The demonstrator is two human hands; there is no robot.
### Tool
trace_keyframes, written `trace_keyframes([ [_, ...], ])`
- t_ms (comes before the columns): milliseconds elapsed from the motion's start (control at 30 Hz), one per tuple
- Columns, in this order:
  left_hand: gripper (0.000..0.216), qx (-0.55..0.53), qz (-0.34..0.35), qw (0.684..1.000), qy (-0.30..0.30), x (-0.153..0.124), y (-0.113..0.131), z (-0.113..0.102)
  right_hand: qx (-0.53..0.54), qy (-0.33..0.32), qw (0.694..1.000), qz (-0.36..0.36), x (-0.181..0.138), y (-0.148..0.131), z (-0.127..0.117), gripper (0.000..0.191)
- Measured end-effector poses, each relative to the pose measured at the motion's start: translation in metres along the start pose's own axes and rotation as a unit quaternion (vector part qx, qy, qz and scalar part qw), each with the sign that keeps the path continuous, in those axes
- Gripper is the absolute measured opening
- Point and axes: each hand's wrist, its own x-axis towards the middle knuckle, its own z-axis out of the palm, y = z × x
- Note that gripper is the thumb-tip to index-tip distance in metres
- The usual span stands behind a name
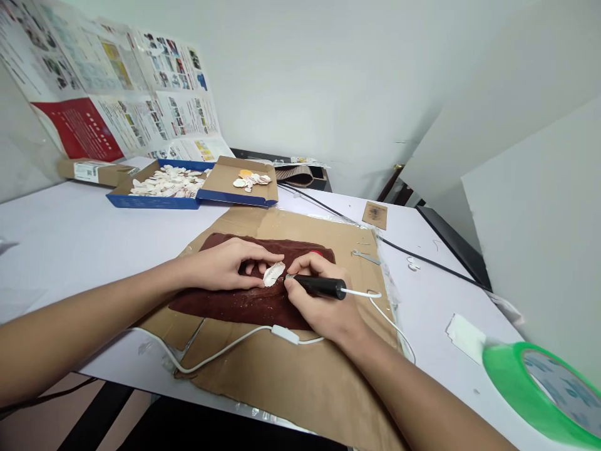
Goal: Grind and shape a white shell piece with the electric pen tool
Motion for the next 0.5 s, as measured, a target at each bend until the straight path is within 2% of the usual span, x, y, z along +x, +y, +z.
trace_keyframes([
  [267,0.057,-0.031,-0.031,0.999,-0.011,0.0003,-0.0028,-0.001,-0.053,-0.024,0.998,-0.036,-0.0014,0.0024,0.0074,0.008],
  [500,0.059,-0.028,-0.016,0.999,-0.011,0.0024,-0.0025,-0.0002,-0.054,-0.04,0.996,-0.062,0.0005,0.0013,0.0088,0.007],
])
